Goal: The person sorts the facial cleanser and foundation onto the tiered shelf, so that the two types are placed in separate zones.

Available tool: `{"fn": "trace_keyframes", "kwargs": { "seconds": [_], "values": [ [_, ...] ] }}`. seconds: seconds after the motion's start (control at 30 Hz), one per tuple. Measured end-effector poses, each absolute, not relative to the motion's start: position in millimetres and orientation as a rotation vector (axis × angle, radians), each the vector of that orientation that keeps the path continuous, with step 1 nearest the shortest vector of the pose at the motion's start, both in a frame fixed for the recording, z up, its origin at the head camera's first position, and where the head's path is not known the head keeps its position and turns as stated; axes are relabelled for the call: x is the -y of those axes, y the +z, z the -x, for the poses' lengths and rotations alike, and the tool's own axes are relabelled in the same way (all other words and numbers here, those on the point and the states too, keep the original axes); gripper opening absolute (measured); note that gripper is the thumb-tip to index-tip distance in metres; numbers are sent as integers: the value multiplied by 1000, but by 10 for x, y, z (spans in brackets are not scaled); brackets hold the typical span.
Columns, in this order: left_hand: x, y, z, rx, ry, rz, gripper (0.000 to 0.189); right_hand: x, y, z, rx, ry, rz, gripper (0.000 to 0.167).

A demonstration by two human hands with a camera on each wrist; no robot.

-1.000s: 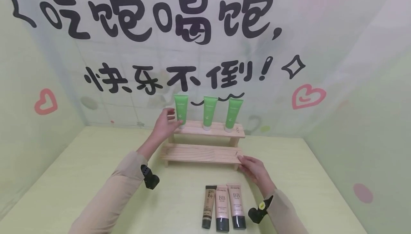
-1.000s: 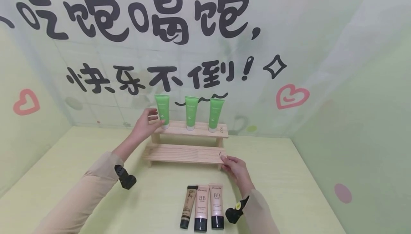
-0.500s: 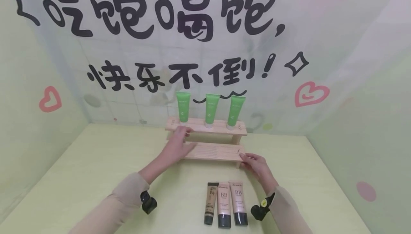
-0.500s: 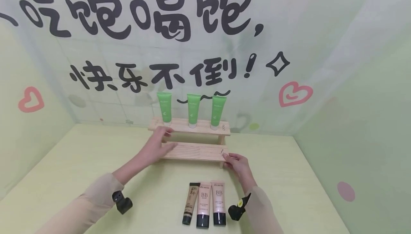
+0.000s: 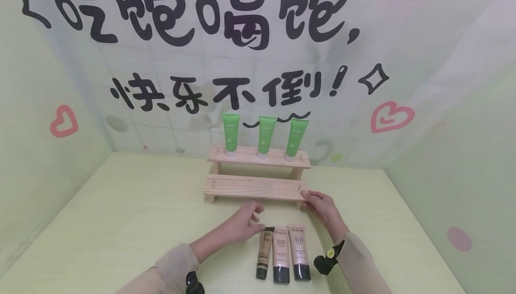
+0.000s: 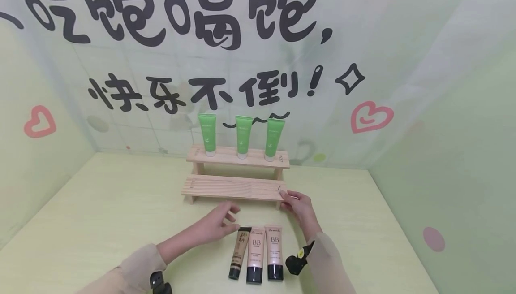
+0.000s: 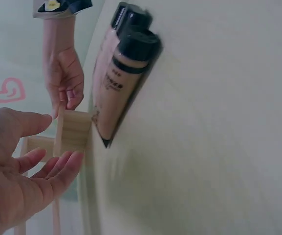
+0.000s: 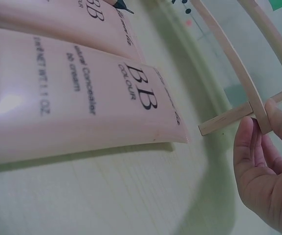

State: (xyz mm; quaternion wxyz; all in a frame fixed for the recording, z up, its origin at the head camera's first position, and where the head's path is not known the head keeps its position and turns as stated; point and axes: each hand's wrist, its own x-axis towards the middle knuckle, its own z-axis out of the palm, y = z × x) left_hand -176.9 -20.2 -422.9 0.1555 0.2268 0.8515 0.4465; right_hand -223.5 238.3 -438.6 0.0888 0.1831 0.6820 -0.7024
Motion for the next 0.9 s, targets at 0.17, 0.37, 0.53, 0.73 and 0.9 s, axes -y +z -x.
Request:
{"fn": "trace_keyframes", "kwargs": {
  "seconds": [0.17,0.37,0.53,0.73,0.9],
  "values": [
    [156,-4389,1641,-2356,1240,-553,53,-2388,-4388,2246,-2022,-2102,-540,56],
    [100,-4435,1539,-2352,1250,-468,63,-2390,-4389,2240,-2029,-2093,-541,58],
    [48,-4452,1483,-2356,1285,-403,71,-2395,-4396,2224,-2049,-2057,-552,59],
    [4,-4461,1463,-2382,1210,-380,74,-2393,-4410,2220,-2025,-2087,-559,59],
    [-37,-4436,1434,-2356,1218,-377,42,-2385,-4421,2230,-2006,-2112,-546,58]
  ]
}}
